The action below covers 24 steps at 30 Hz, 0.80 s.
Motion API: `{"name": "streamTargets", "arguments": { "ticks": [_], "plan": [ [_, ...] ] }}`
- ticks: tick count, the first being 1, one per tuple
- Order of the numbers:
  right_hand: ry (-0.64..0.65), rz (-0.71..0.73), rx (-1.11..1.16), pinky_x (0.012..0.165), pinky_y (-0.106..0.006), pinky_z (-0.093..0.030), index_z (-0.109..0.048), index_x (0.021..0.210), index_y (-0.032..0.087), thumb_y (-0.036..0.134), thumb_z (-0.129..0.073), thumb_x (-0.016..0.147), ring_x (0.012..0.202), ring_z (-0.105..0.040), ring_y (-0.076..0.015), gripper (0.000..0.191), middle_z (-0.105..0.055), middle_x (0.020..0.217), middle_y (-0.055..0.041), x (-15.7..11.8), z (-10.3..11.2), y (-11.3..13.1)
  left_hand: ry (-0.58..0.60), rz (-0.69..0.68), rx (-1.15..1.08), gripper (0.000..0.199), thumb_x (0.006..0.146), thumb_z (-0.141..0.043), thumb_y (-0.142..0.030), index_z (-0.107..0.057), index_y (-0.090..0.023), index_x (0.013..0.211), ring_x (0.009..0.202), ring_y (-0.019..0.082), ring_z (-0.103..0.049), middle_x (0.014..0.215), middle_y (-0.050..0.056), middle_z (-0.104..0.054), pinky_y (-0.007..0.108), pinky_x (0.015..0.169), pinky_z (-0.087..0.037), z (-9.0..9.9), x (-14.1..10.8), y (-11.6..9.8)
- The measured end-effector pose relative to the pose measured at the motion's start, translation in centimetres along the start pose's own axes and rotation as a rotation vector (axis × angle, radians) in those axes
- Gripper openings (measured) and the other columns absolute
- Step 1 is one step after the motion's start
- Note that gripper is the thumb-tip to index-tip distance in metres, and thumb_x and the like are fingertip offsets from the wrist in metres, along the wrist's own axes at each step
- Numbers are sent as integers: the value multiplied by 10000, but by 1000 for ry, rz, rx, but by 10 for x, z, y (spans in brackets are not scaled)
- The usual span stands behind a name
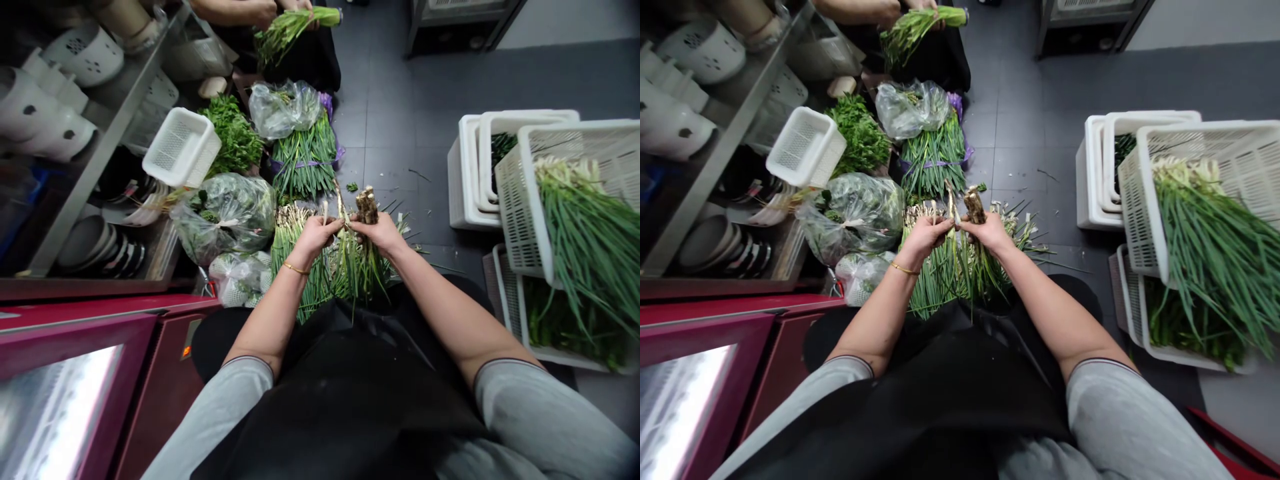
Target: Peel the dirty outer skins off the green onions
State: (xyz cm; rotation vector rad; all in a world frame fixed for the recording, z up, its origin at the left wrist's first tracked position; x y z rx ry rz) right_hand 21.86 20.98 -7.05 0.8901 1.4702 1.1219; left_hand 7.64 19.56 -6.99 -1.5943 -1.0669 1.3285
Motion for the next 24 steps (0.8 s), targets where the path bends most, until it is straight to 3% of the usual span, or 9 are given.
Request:
{"name": "streamTargets", "arguments": {
  "ticks": [4, 7, 9, 11, 14, 19, 24],
  "plan": [
    [-12, 208, -266, 768, -374, -524, -649, 965, 177, 408, -832, 568, 765, -618, -187, 495, -678, 864, -43, -7, 1, 16, -82, 0, -16, 435, 644, -793, -444, -465, -174, 553, 318, 29, -319, 438, -72, -420, 218, 343, -190, 4, 3, -1],
    [5, 232, -289, 875, -396, -497, -642, 986, 181, 392, -852, 542, 888, -632, -216, 534, -692, 930, -55, -9, -2, 16, -82, -48, 13, 446, 674, -767, -483, -468, -175, 552, 321, 37, -340, 431, -66, -426, 219, 348, -214, 2, 2, -3],
    [50, 182, -167, 814, -376, -517, -633, 994, 177, 415, -850, 540, 853, -634, -203, 557, -692, 941, -57, -8, -5, 13, -44, -100, 38, 449, 689, -749, -520, -492, -171, 573, 333, 48, -370, 435, -59, -441, 219, 357, -239, -2, 1, -7],
    [172, 81, -42, 662, -333, -523, -636, 968, 169, 439, -842, 545, 730, -620, -177, 543, -686, 869, -47, -7, -13, 7, 18, -142, 66, 458, 691, -743, -549, -507, -168, 591, 347, 55, -395, 438, -55, -452, 218, 371, -259, -7, -2, -13],
    [310, -66, 78, 481, -267, -444, -650, 891, 155, 414, -839, 547, 560, -549, -129, 471, -659, 729, -27, -10, -22, 0, 43, -178, 114, 472, 694, -739, -562, -501, -170, 584, 354, 54, -392, 432, -55, -447, 217, 381, -256, -6, -6, -23],
    [217, -90, 184, 416, -221, -375, -653, 799, 151, 319, -833, 536, 475, -459, -68, 361, -626, 685, 3, -11, -14, 1, 59, -143, 123, 423, 712, -733, -534, -575, -142, 687, 364, 28, -333, 574, 8, -603, 217, 373, -207, 0, -8, -29],
    [265, -67, 70, 395, -217, -379, -631, 718, 160, 314, -824, 549, 461, -456, -77, 299, -564, 592, 24, -15, -15, 5, 148, -114, 220, 421, 649, -792, -489, -543, -151, 614, 376, 33, -341, 490, -28, -515, 213, 392, -219, -6, -6, -24]
  ]
}}
Point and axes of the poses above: each hand's wrist, its own x-axis towards the middle knuckle, its own z-axis out of the back of the hand, y = z × x, the point moved 8 cm from there along x, towards the middle knuckle
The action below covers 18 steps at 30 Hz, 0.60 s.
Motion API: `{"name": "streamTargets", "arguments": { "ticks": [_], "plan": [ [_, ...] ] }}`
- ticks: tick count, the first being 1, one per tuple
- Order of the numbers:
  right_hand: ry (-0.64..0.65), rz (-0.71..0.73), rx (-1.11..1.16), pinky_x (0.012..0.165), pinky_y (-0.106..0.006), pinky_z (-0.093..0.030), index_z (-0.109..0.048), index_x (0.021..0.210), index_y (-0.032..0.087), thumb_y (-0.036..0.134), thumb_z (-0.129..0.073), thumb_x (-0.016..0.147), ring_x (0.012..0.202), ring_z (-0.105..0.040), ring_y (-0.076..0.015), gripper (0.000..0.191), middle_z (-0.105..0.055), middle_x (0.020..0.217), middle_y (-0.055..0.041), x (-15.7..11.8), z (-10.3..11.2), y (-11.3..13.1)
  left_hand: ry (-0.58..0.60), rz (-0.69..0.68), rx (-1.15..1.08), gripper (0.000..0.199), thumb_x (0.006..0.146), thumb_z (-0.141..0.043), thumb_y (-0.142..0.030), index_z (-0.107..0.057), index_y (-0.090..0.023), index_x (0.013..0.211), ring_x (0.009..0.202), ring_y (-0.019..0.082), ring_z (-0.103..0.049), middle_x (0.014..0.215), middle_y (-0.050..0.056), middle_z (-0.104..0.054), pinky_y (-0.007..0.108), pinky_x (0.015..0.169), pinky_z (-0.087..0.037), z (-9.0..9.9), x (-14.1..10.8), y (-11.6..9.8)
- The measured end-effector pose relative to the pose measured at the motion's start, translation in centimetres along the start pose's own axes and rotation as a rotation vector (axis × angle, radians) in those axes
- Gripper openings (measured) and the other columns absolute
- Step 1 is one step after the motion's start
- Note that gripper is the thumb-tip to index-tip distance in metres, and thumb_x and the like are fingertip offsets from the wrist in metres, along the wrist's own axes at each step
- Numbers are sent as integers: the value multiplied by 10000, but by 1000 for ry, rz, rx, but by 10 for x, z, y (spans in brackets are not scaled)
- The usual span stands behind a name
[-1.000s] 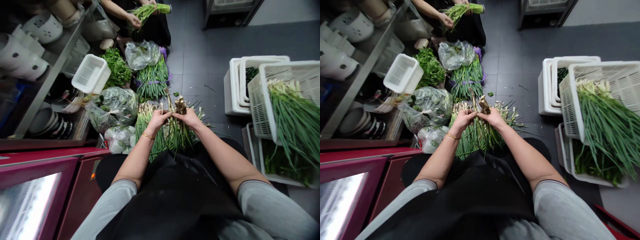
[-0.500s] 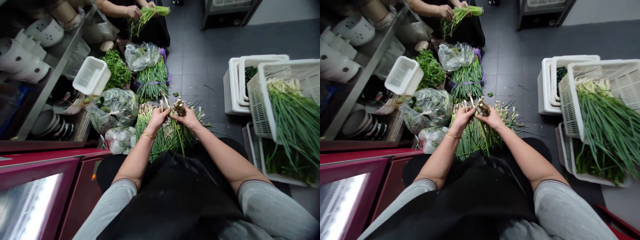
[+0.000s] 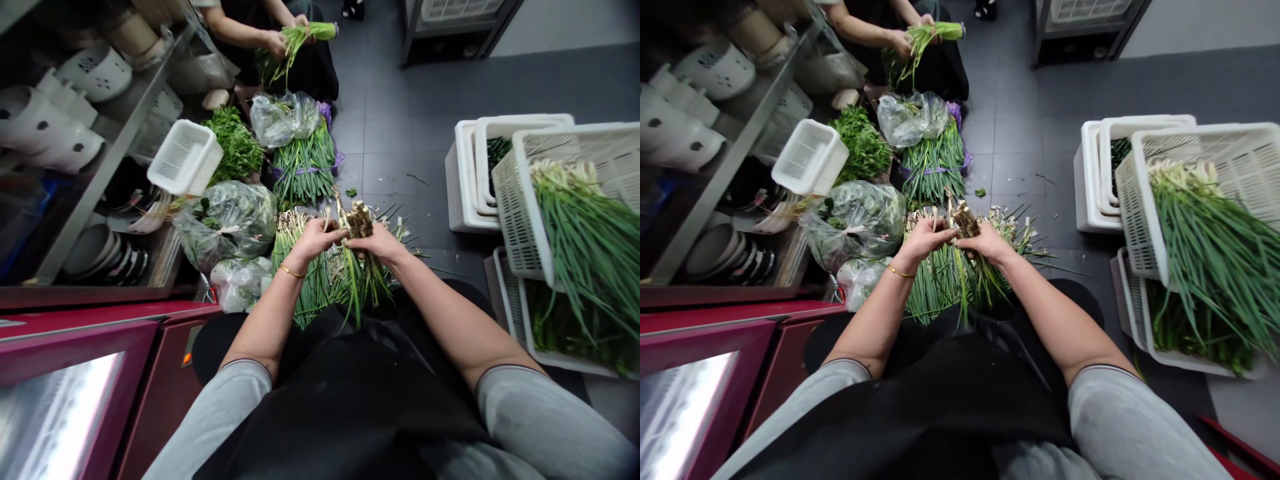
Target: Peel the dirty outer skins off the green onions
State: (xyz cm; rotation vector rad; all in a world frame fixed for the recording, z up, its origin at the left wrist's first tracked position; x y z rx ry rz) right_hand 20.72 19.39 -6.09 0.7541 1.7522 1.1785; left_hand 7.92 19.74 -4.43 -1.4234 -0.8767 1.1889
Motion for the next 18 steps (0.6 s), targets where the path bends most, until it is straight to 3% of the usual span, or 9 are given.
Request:
{"name": "streamTargets", "arguments": {
  "ticks": [2, 4, 8, 11, 13, 15, 18],
  "plan": [
    [57, -9, -34, 391, -221, -383, -612, 682, 170, 312, -819, 557, 467, -457, -83, 280, -547, 581, 24, -2, 1, 1, 44, 22, 35, 409, 676, -763, -491, -542, -155, 600, 372, 43, -352, 481, -17, -517, 217, 394, -220, 3, 1, 2],
    [118, -26, -63, 388, -232, -383, -607, 668, 173, 298, -820, 559, 475, -459, -92, 270, -551, 592, 12, -6, 6, 1, 11, 15, 45, 375, 692, -744, -460, -543, -158, 596, 388, 53, -375, 495, -9, -522, 218, 404, -227, 19, 5, 2],
    [179, -71, -148, 391, -246, -381, -589, 642, 174, 285, -817, 555, 467, -453, -102, 268, -544, 570, 6, -13, 23, -2, -231, -19, 26, 268, 704, -682, -376, -536, -171, 611, 457, 84, -422, 541, -12, -505, 224, 455, -273, 75, 21, 8],
    [206, -127, -204, 382, -235, -361, -569, 625, 175, 288, -818, 545, 446, -439, -96, 285, -530, 542, 17, -18, 37, -7, -424, -57, 308, 227, 711, -632, -285, -496, -182, 561, 507, 104, -402, 528, -19, -457, 240, 515, -291, 119, 33, 18],
    [214, -154, -209, 377, -230, -357, -574, 635, 173, 288, -823, 536, 444, -441, -95, 293, -539, 550, 15, -19, 45, -9, -538, -85, 545, 220, 705, -618, -226, -487, -183, 533, 534, 113, -384, 520, -22, -432, 252, 552, -289, 138, 39, 23],
    [172, -153, -172, 375, -229, -357, -579, 653, 174, 294, -822, 536, 441, -440, -92, 296, -541, 559, 20, -16, 52, -9, -528, -34, 661, 195, 676, -630, -182, -512, -177, 521, 546, 120, -391, 510, -22, -433, 259, 571, -290, 139, 46, 37],
    [60, -127, -105, 376, -231, -359, -575, 656, 177, 279, -818, 530, 437, -442, -90, 293, -542, 566, 23, -7, 58, -12, -318, 117, 518, 75, 612, -693, -167, -622, -150, 592, 525, 109, -418, 515, -23, -494, 243, 557, -303, 106, 51, 62]
  ]
}}
Point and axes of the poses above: each hand's wrist, its own x-axis towards the middle knuckle, its own z-axis out of the back of the hand, y = z × x, the point moved 8 cm from there along x, towards the middle knuckle
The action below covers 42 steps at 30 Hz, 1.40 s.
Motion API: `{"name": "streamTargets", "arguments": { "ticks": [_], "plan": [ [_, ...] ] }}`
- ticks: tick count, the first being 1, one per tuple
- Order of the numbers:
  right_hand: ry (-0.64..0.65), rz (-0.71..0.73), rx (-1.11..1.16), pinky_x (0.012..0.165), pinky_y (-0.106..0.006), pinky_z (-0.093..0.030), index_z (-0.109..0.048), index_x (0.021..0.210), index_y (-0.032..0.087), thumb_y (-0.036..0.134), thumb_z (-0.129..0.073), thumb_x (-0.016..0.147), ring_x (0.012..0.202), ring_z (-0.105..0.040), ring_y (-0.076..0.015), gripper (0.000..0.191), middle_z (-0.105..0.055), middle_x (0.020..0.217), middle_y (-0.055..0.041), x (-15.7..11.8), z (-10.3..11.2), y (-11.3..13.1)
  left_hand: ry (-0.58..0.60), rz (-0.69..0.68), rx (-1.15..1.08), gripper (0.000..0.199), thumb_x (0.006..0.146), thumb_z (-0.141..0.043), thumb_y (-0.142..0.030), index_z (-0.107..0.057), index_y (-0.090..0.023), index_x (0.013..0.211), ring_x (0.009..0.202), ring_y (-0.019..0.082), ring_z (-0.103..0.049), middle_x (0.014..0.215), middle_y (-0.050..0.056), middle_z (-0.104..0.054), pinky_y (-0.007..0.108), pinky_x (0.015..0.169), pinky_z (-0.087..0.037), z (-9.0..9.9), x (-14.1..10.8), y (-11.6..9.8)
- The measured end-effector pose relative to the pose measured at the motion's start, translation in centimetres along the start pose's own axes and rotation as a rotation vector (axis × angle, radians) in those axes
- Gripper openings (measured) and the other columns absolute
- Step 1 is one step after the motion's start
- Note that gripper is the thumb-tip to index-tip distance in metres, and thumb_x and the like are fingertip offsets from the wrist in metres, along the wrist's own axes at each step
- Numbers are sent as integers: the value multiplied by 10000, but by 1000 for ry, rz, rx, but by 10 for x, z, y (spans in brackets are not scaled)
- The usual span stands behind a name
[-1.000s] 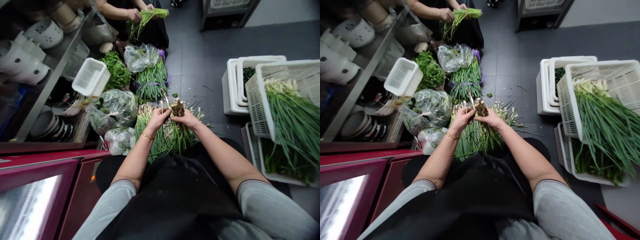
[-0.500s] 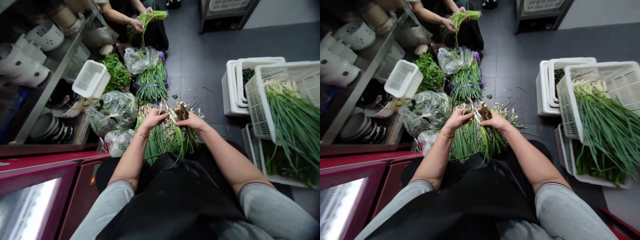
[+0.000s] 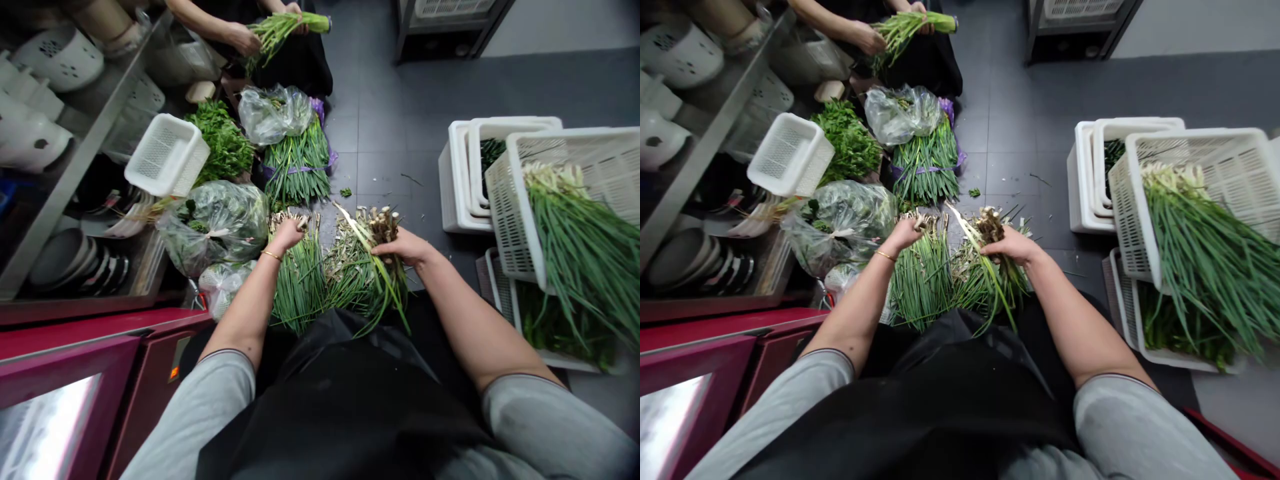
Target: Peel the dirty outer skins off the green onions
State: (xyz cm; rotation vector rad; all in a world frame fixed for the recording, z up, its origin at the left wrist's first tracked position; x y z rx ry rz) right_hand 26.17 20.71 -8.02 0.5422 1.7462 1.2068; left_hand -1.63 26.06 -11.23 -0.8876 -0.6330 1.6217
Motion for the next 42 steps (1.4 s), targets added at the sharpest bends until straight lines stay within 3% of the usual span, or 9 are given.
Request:
{"name": "streamTargets", "arguments": {
  "ticks": [4, 9, 13, 22, 29, 31, 34, 38, 42],
  "plan": [
    [-42, 23, -4, 424, -258, -400, -611, 682, 166, 280, -801, 580, 464, -462, -98, 244, -566, 601, 6, 11, -16, -6, 124, 68, -541, 322, 693, -717, -399, -692, -124, 858, 428, 43, -315, 632, -9, -600, 207, 464, -255, -47, -36, -33],
    [38, 31, -7, 447, -249, -442, -647, 773, 163, 310, -819, 572, 525, -543, -115, 303, -631, 678, -2, 13, -45, -8, 275, 83, -795, 352, 550, -818, -394, -597, -136, 641, 372, 23, -263, 459, -74, -423, 209, 395, -147, -75, -69, -68],
    [-20, 39, 49, 414, -219, -414, -679, 785, 146, 309, -837, 546, 595, -619, -152, 329, -685, 732, -57, 6, -33, 3, 247, 144, -767, 207, 608, -686, -316, -642, -125, 674, 355, 29, -286, 491, -14, -537, 209, 378, -128, -56, -73, -57],
    [-375, 181, 102, 364, -212, -404, -643, 690, 134, 313, -874, 499, 529, -605, -146, 349, -635, 604, -43, -18, 48, 35, 216, 112, -674, 153, 550, -569, -271, -626, -130, 573, 367, 78, -392, 455, 19, -544, 229, 365, -138, 0, -79, -31],
    [-145, 120, 251, 363, -188, -393, -615, 744, 143, 321, -873, 488, 580, -641, -159, 405, -625, 619, -22, 3, -21, 23, 381, 171, -1103, 184, 637, -570, -295, -636, -123, 642, 411, 97, -402, 447, -8, -446, 221, 399, -286, -38, -81, -50],
    [-135, 109, 259, 391, -198, -423, -604, 726, 143, 339, -872, 490, 613, -648, -168, 407, -646, 636, -40, 4, -29, 21, 402, 162, -1196, 177, 663, -582, -287, -647, -126, 694, 414, 95, -376, 419, -51, -344, 221, 427, -333, -44, -82, -56],
    [-199, 107, 255, 436, -222, -460, -616, 725, 145, 327, -875, 485, 614, -615, -149, 397, -662, 678, -46, 5, -23, 17, 313, 141, -1209, 218, 674, -649, -247, -679, -141, 862, 369, 61, -239, 414, -108, -222, 179, 382, -203, -41, -83, -58],
    [-157, 111, 215, 441, -230, -438, -625, 722, 158, 285, -874, 498, 544, -517, -97, 359, -604, 656, 2, 10, -31, 12, 175, 94, -1054, 409, 642, -785, -297, -693, -145, 1011, 368, 14, -229, 511, -81, -462, 188, 374, -111, -43, -82, -64],
    [-94, 142, 234, 452, -230, -433, -663, 862, 167, 288, -861, 514, 566, -518, -96, 418, -599, 704, 17, 14, -47, 11, 183, 80, -936, 420, 557, -859, -363, -712, -104, 852, 376, 11, -291, 523, -46, -525, 208, 378, -138, -60, -84, -76]
  ]
}}
Point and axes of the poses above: each hand's wrist, its own x-axis towards the middle knuckle, its own z-axis out of the back of the hand, y = z × x, the point moved 8 cm from there along x, towards the middle knuckle
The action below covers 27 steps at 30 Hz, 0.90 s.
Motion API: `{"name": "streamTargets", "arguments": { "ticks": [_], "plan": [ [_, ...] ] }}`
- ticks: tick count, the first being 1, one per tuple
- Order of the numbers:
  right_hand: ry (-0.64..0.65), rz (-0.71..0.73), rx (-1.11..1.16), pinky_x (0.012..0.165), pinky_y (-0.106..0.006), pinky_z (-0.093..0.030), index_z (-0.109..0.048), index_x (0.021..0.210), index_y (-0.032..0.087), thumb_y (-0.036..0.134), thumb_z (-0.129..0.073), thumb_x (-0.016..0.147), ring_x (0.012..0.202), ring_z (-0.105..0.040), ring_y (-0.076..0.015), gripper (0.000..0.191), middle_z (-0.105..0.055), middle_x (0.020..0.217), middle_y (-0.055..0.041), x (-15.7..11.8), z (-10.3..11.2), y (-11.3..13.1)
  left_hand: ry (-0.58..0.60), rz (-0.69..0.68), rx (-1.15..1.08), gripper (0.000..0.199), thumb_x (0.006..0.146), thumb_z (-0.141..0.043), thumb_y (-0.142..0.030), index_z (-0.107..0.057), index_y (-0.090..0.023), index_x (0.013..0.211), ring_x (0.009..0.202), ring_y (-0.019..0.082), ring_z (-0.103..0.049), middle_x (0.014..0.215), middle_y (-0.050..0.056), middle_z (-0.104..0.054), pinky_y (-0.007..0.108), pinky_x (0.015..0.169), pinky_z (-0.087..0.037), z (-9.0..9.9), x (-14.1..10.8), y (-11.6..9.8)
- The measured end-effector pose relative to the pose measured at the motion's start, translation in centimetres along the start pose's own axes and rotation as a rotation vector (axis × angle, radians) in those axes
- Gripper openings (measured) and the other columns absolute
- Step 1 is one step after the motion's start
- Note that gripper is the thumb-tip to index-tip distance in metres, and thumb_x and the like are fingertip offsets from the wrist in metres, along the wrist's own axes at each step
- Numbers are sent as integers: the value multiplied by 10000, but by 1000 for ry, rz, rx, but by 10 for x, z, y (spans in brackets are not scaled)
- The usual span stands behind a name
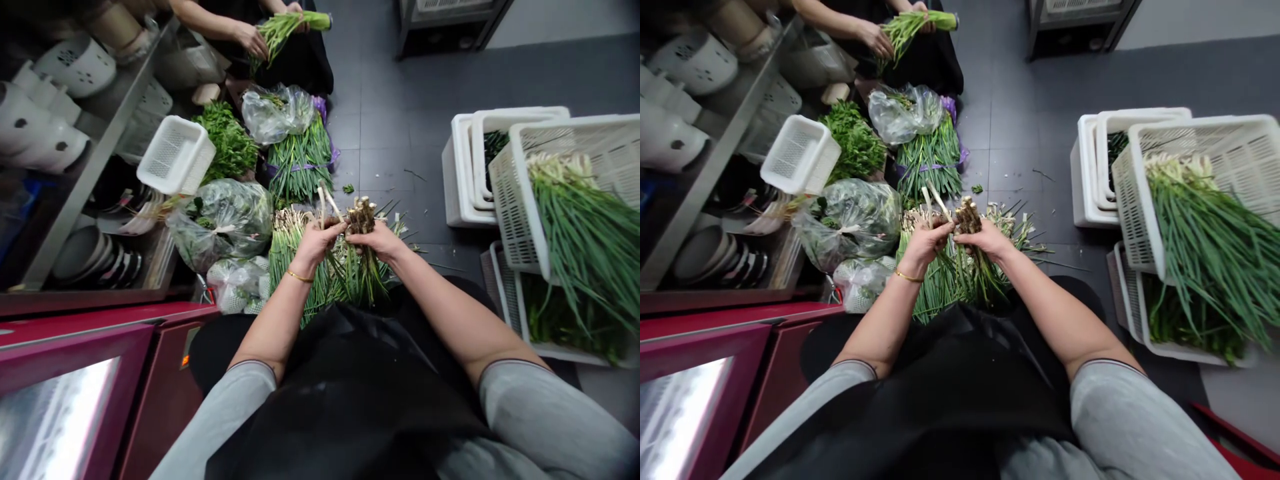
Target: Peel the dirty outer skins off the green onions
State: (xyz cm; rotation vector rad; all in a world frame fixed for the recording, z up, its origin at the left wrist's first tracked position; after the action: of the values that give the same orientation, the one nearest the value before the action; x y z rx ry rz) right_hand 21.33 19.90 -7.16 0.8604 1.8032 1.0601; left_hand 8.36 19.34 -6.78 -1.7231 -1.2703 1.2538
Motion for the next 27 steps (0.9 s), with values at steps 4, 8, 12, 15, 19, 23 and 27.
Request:
{"name": "streamTargets", "arguments": {
  "ticks": [4, 8, 12, 15, 19, 23, 27],
  "plan": [
    [27, -48, 19, 433, -221, -408, -650, 762, 147, 290, -858, 509, 536, -500, -80, 357, -599, 693, 11, -2, 0, -4, -51, -52, 47, 375, 575, -844, -393, -667, -101, 731, 362, 14, -305, 522, -18, -573, 208, 366, -148, 5, -1, -8],
    [99, -71, -13, 444, -236, -418, -675, 766, 137, 315, -856, 510, 538, -505, -88, 360, -638, 730, -20, -6, 2, -2, -28, -15, 92, 358, 604, -819, -393, -618, -112, 700, 350, 19, -325, 527, -8, -590, 197, 352, -155, 10, -4, -13],
    [82, -14, -131, 493, -263, -443, -670, 746, 149, 349, -842, 536, 555, -520, -109, 337, -633, 695, -22, -7, -1, 2, 10, -1, 144, 348, 621, -803, -381, -562, -132, 655, 343, 18, -329, 526, -19, -570, 198, 342, -156, 5, -6, -14],
    [61, 23, -262, 519, -272, -436, -627, 681, 154, 332, -825, 547, 539, -507, -112, 298, -589, 615, -1, -7, -4, 5, 15, -6, 165, 354, 627, -796, -359, -505, -158, 628, 330, 20, -319, 463, -70, -470, 194, 338, -183, 2, -7, -12],
    [74, 10, -416, 523, -274, -418, -600, 648, 148, 370, -781, 593, 521, -495, -111, 291, -573, 584, 1, -9, -7, 8, 69, 1, 255, 333, 653, -775, -342, -488, -174, 641, 322, 45, -385, 437, -85, -443, 194, 341, -273, -2, -10, -6],
    [70, 33, -506, 534, -266, -395, -587, 639, 155, 406, -750, 634, 518, -474, -100, 299, -547, 564, 19, -10, -9, 9, 47, 41, 243, 318, 659, -770, -332, -495, -175, 675, 301, 55, -398, 435, -83, -475, 193, 324, -281, 4, -10, 2],
    [30, 76, -583, 591, -273, -413, -627, 710, 164, 372, -770, 618, 585, -503, -111, 269, -596, 647, 8, -7, -12, 4, -94, 81, 103, 337, 654, -774, -323, -472, -176, 672, 308, 50, -408, 446, -79, -492, 180, 333, -289, 17, -7, 8]
  ]
}}
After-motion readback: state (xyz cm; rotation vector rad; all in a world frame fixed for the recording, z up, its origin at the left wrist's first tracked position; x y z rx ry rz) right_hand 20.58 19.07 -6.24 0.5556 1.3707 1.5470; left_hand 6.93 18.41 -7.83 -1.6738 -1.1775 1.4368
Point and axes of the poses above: each hand's wrist, its own x-axis towards the middle knuckle, its own z-axis out of the back of the hand, y = z × x, the point moved 8 cm from there along x, towards the middle knuckle
